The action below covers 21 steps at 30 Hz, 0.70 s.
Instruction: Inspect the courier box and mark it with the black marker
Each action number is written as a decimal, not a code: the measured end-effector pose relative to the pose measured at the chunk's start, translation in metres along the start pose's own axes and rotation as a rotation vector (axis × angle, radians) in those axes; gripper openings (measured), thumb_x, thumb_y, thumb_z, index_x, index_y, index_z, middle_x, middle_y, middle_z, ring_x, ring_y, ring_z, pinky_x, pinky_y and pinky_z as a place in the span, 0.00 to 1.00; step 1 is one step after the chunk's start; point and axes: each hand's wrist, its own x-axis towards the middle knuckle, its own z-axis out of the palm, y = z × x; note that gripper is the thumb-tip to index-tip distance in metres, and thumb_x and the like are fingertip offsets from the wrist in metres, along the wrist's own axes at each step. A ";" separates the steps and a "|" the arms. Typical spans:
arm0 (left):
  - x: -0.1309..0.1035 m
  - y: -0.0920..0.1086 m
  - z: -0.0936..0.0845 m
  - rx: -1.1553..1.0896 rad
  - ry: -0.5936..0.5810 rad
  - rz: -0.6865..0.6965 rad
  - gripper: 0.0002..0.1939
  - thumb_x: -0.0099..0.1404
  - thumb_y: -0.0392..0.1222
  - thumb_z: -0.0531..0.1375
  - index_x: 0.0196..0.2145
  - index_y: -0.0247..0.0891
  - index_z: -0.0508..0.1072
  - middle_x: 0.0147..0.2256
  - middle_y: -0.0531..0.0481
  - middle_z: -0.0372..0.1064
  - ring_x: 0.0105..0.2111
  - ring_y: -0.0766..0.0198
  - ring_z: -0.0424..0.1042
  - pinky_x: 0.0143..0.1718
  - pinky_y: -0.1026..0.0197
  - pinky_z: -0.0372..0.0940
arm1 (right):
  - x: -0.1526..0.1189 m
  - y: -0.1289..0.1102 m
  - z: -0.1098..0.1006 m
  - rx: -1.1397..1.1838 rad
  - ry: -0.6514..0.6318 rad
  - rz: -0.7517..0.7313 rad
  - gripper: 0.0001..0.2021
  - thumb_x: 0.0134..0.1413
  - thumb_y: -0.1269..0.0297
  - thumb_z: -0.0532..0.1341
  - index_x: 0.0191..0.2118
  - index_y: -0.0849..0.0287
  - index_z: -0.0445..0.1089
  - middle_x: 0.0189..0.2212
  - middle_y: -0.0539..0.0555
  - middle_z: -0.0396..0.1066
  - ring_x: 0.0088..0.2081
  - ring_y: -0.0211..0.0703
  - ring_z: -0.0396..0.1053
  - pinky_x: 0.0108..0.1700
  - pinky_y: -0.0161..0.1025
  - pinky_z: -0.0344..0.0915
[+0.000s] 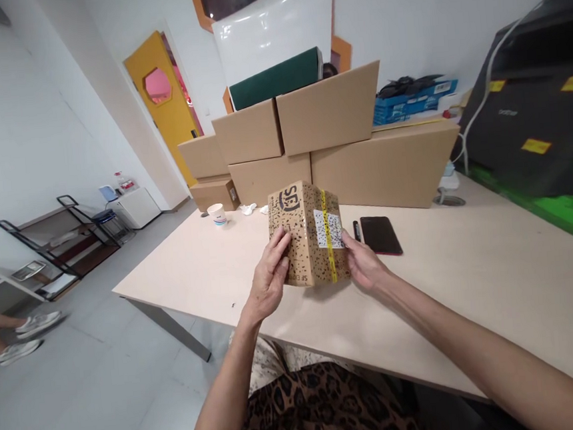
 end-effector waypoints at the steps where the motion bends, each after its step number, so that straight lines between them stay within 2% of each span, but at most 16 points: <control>1: 0.002 -0.001 0.001 0.037 0.025 0.009 0.26 0.78 0.56 0.52 0.68 0.51 0.68 0.75 0.46 0.54 0.76 0.50 0.50 0.77 0.40 0.45 | 0.001 0.001 -0.003 -0.015 -0.008 0.033 0.19 0.52 0.42 0.70 0.41 0.51 0.76 0.40 0.57 0.84 0.49 0.57 0.81 0.48 0.53 0.81; 3: 0.007 -0.007 0.003 0.111 0.141 -0.039 0.32 0.74 0.59 0.58 0.70 0.49 0.64 0.77 0.44 0.47 0.77 0.46 0.44 0.76 0.38 0.43 | 0.001 0.002 -0.008 -0.056 -0.014 0.133 0.18 0.51 0.45 0.72 0.39 0.52 0.75 0.35 0.57 0.83 0.38 0.54 0.81 0.36 0.51 0.81; 5: 0.009 -0.015 0.006 0.127 0.274 -0.178 0.47 0.65 0.64 0.66 0.74 0.46 0.57 0.78 0.39 0.42 0.78 0.40 0.40 0.76 0.35 0.42 | 0.000 0.003 -0.012 -0.108 -0.015 0.224 0.17 0.51 0.48 0.73 0.38 0.54 0.74 0.30 0.55 0.80 0.28 0.48 0.77 0.26 0.44 0.76; 6: 0.010 -0.018 0.009 0.089 0.302 -0.252 0.53 0.62 0.66 0.67 0.75 0.43 0.53 0.77 0.36 0.41 0.77 0.38 0.41 0.76 0.35 0.43 | -0.001 0.004 -0.013 -0.134 -0.015 0.242 0.17 0.50 0.49 0.73 0.39 0.54 0.73 0.28 0.53 0.78 0.24 0.45 0.75 0.22 0.40 0.72; 7: 0.009 -0.021 0.012 0.022 0.298 -0.315 0.56 0.62 0.69 0.67 0.76 0.41 0.50 0.77 0.34 0.43 0.77 0.38 0.44 0.75 0.35 0.46 | -0.002 0.006 -0.014 -0.161 -0.016 0.234 0.18 0.50 0.49 0.73 0.39 0.55 0.73 0.27 0.52 0.76 0.22 0.42 0.72 0.19 0.37 0.67; 10: 0.006 -0.022 0.020 -0.185 0.191 -0.399 0.55 0.67 0.73 0.58 0.78 0.39 0.43 0.76 0.32 0.47 0.74 0.41 0.54 0.72 0.39 0.57 | -0.003 0.011 -0.014 -0.278 -0.016 0.126 0.18 0.48 0.46 0.71 0.37 0.55 0.75 0.26 0.51 0.74 0.20 0.37 0.66 0.16 0.32 0.54; 11: 0.004 -0.021 0.022 -0.214 0.168 -0.414 0.55 0.67 0.74 0.57 0.78 0.39 0.42 0.76 0.33 0.47 0.74 0.41 0.55 0.70 0.39 0.59 | -0.003 0.013 -0.014 -0.328 -0.006 0.100 0.18 0.48 0.45 0.71 0.35 0.56 0.76 0.26 0.51 0.74 0.21 0.37 0.65 0.16 0.31 0.52; 13: 0.001 -0.019 0.024 -0.225 0.142 -0.448 0.56 0.66 0.76 0.56 0.78 0.41 0.44 0.76 0.33 0.47 0.74 0.40 0.55 0.69 0.39 0.61 | -0.002 0.016 -0.013 -0.398 0.025 0.082 0.19 0.48 0.44 0.69 0.34 0.56 0.78 0.28 0.53 0.75 0.25 0.39 0.67 0.19 0.31 0.54; 16: 0.000 -0.021 0.021 -0.211 0.141 -0.483 0.54 0.65 0.78 0.55 0.77 0.43 0.49 0.77 0.34 0.44 0.73 0.39 0.57 0.70 0.37 0.57 | 0.000 0.017 -0.011 -0.356 0.077 0.034 0.19 0.48 0.44 0.68 0.40 0.53 0.80 0.40 0.55 0.81 0.39 0.47 0.75 0.29 0.35 0.66; 18: 0.003 -0.024 0.019 -0.200 0.174 -0.530 0.54 0.64 0.79 0.56 0.76 0.44 0.52 0.77 0.35 0.42 0.74 0.38 0.54 0.72 0.36 0.54 | 0.000 0.015 -0.010 -0.291 0.067 -0.004 0.21 0.47 0.44 0.69 0.43 0.52 0.80 0.46 0.55 0.82 0.46 0.50 0.76 0.37 0.40 0.70; 21: 0.007 -0.028 0.021 -0.248 0.134 -0.545 0.52 0.64 0.79 0.56 0.74 0.44 0.57 0.76 0.35 0.47 0.75 0.38 0.52 0.72 0.37 0.54 | -0.006 0.010 -0.008 -0.246 -0.020 -0.003 0.25 0.46 0.41 0.71 0.45 0.54 0.81 0.43 0.57 0.83 0.43 0.52 0.77 0.40 0.44 0.72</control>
